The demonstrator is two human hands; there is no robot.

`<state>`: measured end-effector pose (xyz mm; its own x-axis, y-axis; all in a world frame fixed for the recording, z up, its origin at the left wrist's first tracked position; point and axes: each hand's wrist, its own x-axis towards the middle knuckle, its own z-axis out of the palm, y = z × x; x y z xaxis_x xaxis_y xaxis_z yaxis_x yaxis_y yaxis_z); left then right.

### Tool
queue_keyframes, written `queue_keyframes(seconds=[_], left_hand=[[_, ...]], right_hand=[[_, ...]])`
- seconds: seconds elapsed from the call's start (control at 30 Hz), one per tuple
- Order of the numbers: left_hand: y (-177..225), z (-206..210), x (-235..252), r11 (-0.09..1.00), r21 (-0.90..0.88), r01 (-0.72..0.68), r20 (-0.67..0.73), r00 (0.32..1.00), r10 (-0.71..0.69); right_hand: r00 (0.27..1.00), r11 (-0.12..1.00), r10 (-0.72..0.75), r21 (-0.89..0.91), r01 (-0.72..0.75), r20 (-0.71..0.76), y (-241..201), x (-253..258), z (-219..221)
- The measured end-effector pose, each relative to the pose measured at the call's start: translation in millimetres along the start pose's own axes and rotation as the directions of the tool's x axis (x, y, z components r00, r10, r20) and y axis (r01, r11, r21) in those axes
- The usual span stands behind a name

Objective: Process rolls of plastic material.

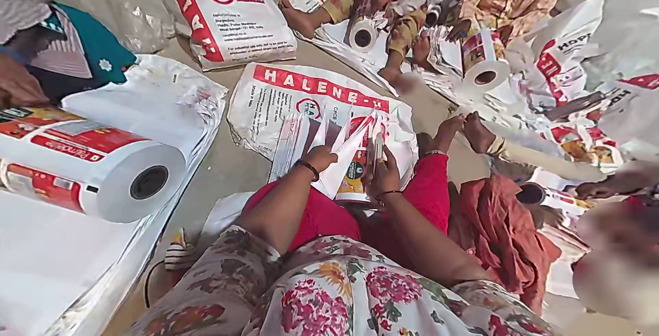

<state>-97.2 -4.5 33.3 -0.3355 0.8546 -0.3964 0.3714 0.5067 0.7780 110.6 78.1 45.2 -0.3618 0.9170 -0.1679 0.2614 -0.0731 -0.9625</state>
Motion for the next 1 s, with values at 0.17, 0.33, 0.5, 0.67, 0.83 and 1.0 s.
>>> queue_keyframes(seconds=[0.17,0.33,0.5,0.67,0.83,1.0], left_hand=[[44,9,-16,0.964,0.260,0.054,-0.119,0.993,-0.024],[98,39,11,0.845,0.533,0.046,-0.180,0.982,0.060],[134,39,75,0.828,0.550,0.104,-0.244,0.969,0.040],[160,35,120,0.761,0.637,0.123,-0.210,0.978,0.018],[185,34,133,0.590,0.806,0.047,-0.053,0.999,-0.008],[180,26,143,0.477,0.879,0.000,0.000,1.000,0.000]], right_hand=[[0.999,0.960,-0.030,0.278,0.022,0.024,7,-4,-2],[0.996,0.943,-0.055,0.330,0.028,0.074,13,2,-7],[0.992,0.891,-0.031,0.452,-0.028,0.122,17,8,-11],[0.988,0.848,-0.007,0.524,-0.075,0.152,17,9,-18],[0.983,0.813,0.019,0.570,-0.121,0.182,16,12,-20],[0.974,0.822,0.018,0.551,-0.142,0.224,15,9,-18]])
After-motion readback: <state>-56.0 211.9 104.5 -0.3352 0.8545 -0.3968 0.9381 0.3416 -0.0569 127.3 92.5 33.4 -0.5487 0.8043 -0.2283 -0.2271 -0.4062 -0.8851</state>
